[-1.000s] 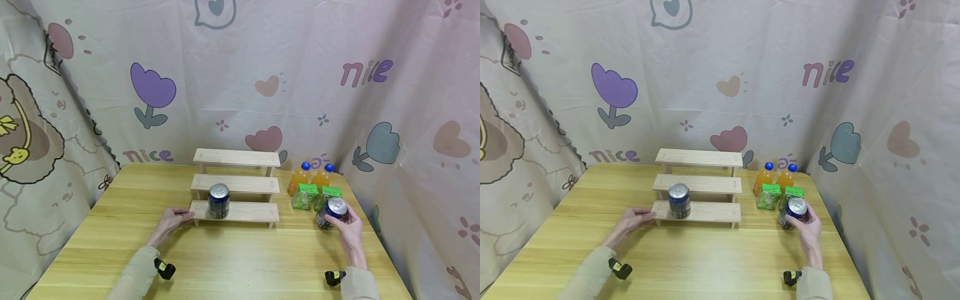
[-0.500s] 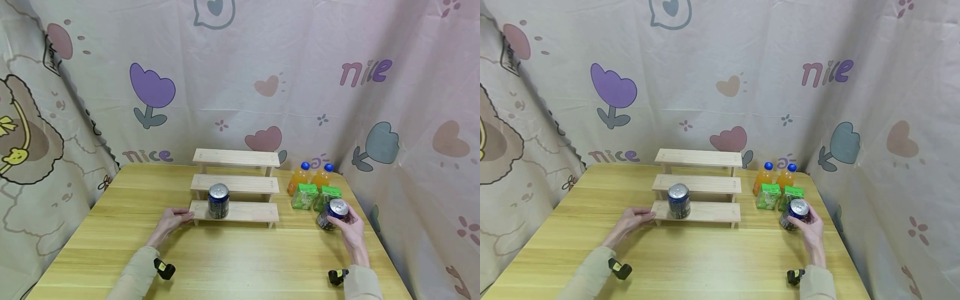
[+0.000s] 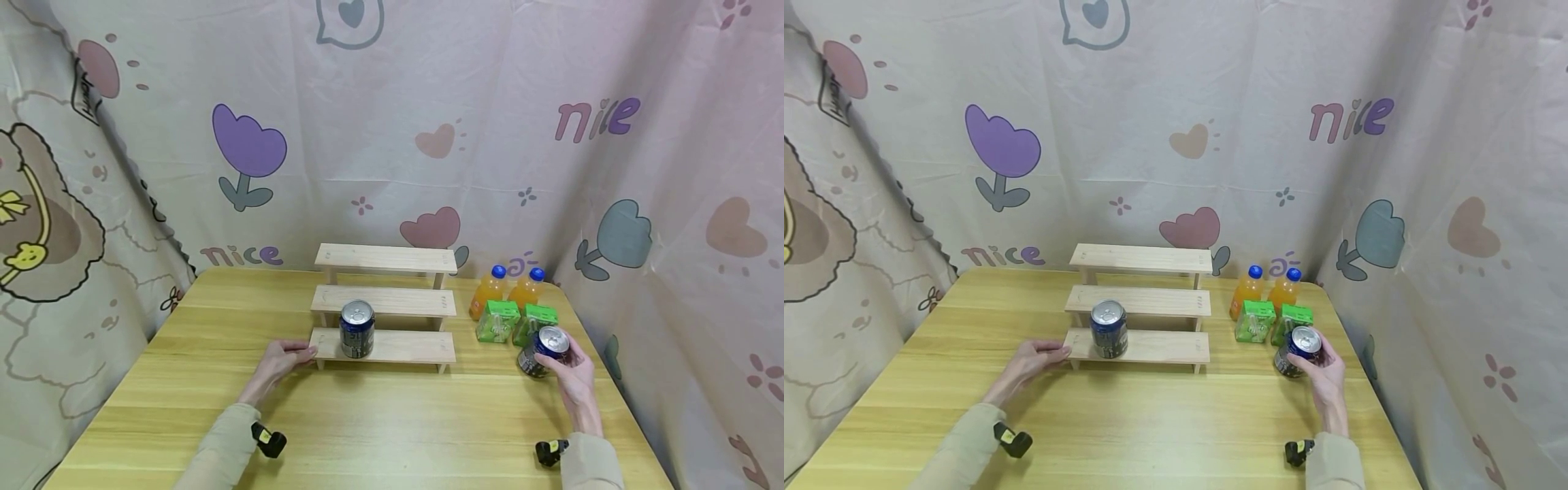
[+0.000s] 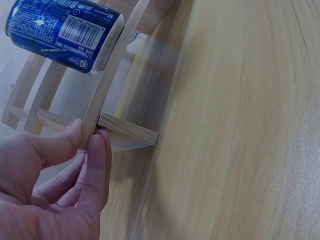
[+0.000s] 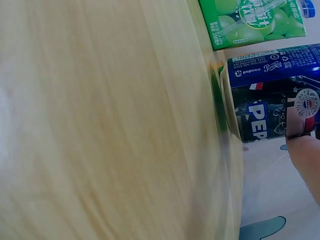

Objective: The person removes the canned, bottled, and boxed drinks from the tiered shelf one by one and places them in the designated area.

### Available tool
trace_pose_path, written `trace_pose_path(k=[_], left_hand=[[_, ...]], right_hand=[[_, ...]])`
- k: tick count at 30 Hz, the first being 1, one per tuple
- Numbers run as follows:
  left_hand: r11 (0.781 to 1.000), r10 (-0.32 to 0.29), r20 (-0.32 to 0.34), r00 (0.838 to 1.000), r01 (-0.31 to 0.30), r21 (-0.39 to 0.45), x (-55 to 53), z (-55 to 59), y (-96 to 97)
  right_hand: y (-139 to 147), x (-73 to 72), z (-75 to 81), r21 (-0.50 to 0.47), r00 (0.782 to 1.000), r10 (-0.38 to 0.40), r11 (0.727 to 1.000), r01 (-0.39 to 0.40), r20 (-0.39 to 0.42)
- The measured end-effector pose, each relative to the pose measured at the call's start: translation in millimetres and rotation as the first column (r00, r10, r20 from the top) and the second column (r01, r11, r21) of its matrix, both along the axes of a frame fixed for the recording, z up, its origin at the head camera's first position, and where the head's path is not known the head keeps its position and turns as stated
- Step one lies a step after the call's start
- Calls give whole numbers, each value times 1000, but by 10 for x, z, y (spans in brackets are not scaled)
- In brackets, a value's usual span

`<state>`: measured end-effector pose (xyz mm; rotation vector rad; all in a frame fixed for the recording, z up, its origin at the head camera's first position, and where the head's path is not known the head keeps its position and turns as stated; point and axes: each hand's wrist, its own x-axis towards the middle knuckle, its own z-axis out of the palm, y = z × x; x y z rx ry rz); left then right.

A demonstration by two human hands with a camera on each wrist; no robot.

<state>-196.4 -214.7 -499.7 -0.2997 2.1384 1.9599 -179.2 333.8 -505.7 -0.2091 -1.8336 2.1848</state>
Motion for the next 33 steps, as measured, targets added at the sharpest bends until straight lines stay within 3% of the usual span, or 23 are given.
trace_pose_path(k=[9, 33], left_hand=[[999, -9, -15, 1000, 9, 33, -4, -4, -7], [999, -8, -9, 1000, 8, 35, -7, -20, -22]], right_hand=[[1, 9, -8, 0, 1000, 8, 1000, -8, -1], [16, -4, 22, 49, 994, 23, 998, -29, 103]])
